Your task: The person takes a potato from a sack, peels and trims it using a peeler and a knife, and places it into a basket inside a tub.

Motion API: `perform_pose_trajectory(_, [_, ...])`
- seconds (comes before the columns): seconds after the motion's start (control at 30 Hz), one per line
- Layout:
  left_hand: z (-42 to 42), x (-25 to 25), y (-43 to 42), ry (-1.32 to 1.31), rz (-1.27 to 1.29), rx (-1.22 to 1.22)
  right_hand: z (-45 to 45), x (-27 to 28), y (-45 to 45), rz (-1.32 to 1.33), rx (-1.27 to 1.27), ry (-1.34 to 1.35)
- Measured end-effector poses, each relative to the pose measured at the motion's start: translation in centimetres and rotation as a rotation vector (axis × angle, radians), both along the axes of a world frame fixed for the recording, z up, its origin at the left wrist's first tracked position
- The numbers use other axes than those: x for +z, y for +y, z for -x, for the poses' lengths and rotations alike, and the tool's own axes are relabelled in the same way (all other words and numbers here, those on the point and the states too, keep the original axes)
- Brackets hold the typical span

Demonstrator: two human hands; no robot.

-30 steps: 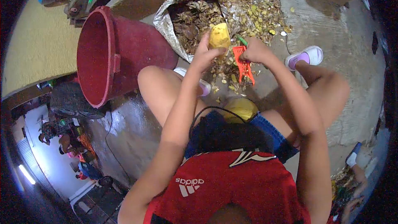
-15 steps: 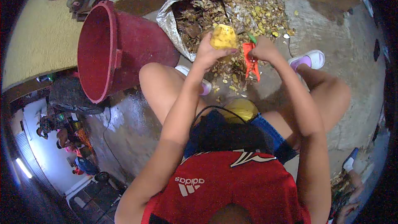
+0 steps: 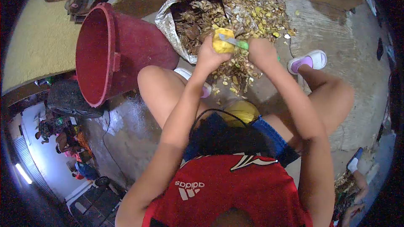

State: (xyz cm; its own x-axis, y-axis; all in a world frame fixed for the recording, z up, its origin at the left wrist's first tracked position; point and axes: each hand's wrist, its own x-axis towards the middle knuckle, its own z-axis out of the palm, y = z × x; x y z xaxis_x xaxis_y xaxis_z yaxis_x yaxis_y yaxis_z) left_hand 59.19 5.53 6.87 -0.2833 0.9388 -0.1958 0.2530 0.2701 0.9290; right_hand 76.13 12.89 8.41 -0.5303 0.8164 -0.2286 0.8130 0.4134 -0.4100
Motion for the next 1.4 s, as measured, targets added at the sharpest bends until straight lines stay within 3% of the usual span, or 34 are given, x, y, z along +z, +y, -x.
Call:
perform_pose_trajectory(0.13, [0.0, 0.4, -0.1, 0.080, -0.037, -0.010, -1.2, -0.2, 2.8, 0.020, -0.051, -0.138])
perform_pose_trajectory(0.3, [-0.1, 1.4, 0.1, 0.315, -0.039, 0.054, 0.4, 2.9, -0.7, 0.120, 0.073, -0.054])
perform_pose_trajectory(0.4, [-0.5, 1.9, 0.2, 0.194, -0.082, 0.066, 1.1, 2.5, -2.1, 0.174, 0.100, -0.071])
perform_pose_trajectory(0.5, [-0.5, 2.1, 0.0, 0.292, -0.085, 0.078, 1.1, 1.0, -1.4, 0.107, 0.076, -0.063])
perform_pose_trajectory(0.97, [-0.1, 2.2, 0.4, 0.128, 0.075, 0.027, 1.4, -3.2, 1.3, 0.010, 0.016, -0.057])
perform_pose_trajectory(1.2, [0.6, 1.3, 0.5, -0.024, 0.075, -0.010, 1.2, 0.1, 0.6, 0.034, 0.034, -0.040])
perform_pose_trajectory(1.4, [1.0, 0.6, 0.4, 0.093, 0.076, 0.034, 1.2, 1.2, -0.5, 0.030, 0.045, -0.018])
